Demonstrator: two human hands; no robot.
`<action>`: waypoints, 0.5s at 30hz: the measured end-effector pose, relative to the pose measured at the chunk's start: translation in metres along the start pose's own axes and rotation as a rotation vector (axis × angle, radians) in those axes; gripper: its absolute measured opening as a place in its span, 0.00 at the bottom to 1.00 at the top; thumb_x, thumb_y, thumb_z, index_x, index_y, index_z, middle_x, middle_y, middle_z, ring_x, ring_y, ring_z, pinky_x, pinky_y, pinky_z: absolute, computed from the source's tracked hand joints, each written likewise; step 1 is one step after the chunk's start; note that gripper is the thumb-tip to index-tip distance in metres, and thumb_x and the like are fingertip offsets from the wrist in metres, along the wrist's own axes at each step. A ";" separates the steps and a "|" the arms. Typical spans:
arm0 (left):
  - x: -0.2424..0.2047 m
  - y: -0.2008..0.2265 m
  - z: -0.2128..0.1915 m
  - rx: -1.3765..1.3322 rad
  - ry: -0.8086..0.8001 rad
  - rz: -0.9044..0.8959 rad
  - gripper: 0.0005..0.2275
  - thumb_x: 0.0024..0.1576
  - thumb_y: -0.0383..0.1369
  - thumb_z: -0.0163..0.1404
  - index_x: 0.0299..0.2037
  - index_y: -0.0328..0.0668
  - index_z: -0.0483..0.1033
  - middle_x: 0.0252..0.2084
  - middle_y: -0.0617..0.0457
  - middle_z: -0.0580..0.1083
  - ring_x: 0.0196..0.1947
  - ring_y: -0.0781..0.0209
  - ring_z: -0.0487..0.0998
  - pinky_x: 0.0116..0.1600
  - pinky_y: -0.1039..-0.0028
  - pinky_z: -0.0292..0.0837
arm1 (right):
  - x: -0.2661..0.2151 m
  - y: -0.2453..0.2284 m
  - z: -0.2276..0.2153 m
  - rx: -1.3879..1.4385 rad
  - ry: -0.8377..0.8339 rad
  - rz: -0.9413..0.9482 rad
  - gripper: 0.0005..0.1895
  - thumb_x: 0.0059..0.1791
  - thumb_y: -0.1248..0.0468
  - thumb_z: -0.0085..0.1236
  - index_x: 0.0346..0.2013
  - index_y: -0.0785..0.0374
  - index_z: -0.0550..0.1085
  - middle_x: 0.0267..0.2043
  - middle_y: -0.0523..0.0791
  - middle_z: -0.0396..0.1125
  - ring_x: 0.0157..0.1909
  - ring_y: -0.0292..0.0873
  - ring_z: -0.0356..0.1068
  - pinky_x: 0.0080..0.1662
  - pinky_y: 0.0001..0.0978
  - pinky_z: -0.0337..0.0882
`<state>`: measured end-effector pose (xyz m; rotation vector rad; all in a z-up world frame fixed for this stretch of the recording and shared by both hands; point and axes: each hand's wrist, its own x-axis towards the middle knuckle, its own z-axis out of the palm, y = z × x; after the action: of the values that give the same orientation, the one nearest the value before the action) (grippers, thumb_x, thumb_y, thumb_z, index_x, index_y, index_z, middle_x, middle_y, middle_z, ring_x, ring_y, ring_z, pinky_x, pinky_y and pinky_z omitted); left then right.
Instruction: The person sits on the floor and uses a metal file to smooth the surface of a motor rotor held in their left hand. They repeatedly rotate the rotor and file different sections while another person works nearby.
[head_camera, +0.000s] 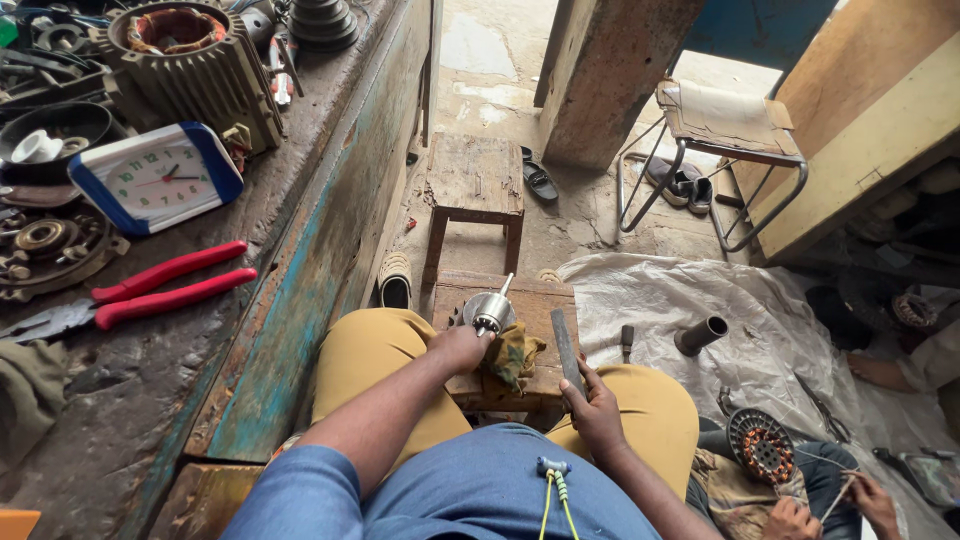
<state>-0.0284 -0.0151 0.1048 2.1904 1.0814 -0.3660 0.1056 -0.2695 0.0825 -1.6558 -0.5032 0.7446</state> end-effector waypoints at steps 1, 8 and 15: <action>0.000 -0.001 0.001 -0.015 -0.008 0.001 0.28 0.64 0.57 0.37 0.54 0.42 0.77 0.55 0.42 0.77 0.55 0.45 0.78 0.58 0.55 0.71 | 0.001 0.001 0.000 -0.022 -0.002 0.015 0.31 0.50 0.62 0.60 0.68 0.63 0.67 0.24 0.38 0.63 0.22 0.29 0.56 0.24 0.24 0.56; 0.005 -0.008 -0.001 -0.095 -0.035 0.018 0.29 0.64 0.57 0.38 0.53 0.37 0.78 0.53 0.39 0.78 0.54 0.41 0.78 0.58 0.55 0.72 | -0.002 -0.002 0.008 -0.196 -0.054 -0.034 0.33 0.49 0.61 0.61 0.69 0.61 0.65 0.25 0.40 0.65 0.26 0.31 0.62 0.30 0.25 0.65; 0.007 -0.002 -0.006 -0.037 -0.128 -0.037 0.28 0.65 0.57 0.35 0.55 0.41 0.76 0.52 0.44 0.79 0.52 0.50 0.80 0.57 0.56 0.73 | -0.010 -0.023 0.010 -0.126 -0.042 0.002 0.34 0.49 0.61 0.60 0.70 0.62 0.64 0.28 0.40 0.66 0.28 0.32 0.62 0.31 0.25 0.65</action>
<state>-0.0258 -0.0066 0.1048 2.0870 1.0513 -0.4913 0.0933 -0.2648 0.1059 -1.7601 -0.5880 0.7639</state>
